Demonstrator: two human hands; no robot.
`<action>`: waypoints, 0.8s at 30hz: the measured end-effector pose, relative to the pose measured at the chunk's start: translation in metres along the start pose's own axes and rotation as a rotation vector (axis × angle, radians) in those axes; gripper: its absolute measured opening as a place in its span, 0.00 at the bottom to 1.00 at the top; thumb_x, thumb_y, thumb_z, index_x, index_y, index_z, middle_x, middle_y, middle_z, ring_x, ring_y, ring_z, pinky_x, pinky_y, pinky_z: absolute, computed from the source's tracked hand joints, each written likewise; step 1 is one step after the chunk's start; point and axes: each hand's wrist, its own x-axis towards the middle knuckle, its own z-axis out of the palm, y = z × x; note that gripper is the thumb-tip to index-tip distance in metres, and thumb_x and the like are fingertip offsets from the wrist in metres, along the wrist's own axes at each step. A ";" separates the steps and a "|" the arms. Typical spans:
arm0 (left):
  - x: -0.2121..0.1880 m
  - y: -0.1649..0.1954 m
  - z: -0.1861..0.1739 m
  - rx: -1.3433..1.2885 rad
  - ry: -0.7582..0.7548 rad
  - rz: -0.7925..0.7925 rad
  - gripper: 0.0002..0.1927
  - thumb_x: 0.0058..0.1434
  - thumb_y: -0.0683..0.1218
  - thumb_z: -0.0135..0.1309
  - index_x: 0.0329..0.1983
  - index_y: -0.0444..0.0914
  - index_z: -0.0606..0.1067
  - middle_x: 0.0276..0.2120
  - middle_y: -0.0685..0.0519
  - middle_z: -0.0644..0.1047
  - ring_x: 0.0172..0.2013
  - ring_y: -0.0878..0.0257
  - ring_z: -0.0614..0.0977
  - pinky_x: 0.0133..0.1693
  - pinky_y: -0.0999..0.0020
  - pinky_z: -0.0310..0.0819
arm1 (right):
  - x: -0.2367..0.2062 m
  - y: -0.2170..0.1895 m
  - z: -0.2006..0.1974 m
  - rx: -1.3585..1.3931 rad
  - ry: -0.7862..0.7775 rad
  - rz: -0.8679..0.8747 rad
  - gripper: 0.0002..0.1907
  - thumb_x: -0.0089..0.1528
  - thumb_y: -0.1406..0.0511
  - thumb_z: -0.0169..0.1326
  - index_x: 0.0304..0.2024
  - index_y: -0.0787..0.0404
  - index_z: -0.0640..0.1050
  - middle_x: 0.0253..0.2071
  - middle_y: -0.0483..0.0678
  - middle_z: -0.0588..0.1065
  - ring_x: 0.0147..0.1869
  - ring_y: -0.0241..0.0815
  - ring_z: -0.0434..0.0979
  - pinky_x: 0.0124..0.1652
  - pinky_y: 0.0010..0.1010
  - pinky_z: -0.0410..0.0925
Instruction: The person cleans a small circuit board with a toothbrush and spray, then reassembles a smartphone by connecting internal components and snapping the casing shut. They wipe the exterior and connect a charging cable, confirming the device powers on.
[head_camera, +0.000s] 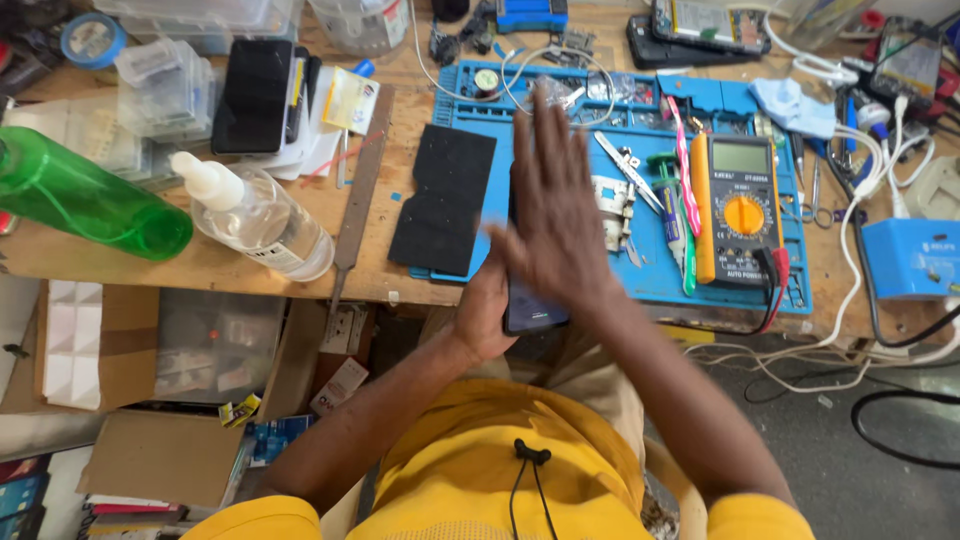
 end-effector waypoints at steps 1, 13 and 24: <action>0.000 -0.003 -0.001 0.235 0.228 0.070 0.33 0.74 0.67 0.33 0.73 0.44 0.62 0.58 0.53 0.76 0.56 0.61 0.80 0.57 0.63 0.80 | 0.015 0.011 -0.002 -0.055 0.037 0.027 0.52 0.69 0.34 0.26 0.80 0.61 0.36 0.83 0.54 0.33 0.88 0.50 0.29 0.82 0.45 0.29; 0.043 0.064 0.047 0.431 -0.021 0.266 0.42 0.78 0.68 0.32 0.76 0.30 0.61 0.66 0.40 0.72 0.60 0.51 0.78 0.59 0.55 0.78 | -0.098 -0.056 0.017 0.265 -0.165 -0.143 0.55 0.68 0.33 0.26 0.77 0.72 0.45 0.80 0.67 0.39 0.85 0.64 0.33 0.77 0.51 0.36; 0.139 0.088 0.064 0.529 -0.271 0.233 0.39 0.76 0.68 0.33 0.75 0.33 0.60 0.65 0.41 0.71 0.57 0.52 0.79 0.56 0.51 0.81 | -0.163 0.046 -0.040 0.022 0.357 0.331 0.34 0.70 0.53 0.55 0.75 0.55 0.62 0.77 0.56 0.61 0.83 0.53 0.57 0.79 0.53 0.54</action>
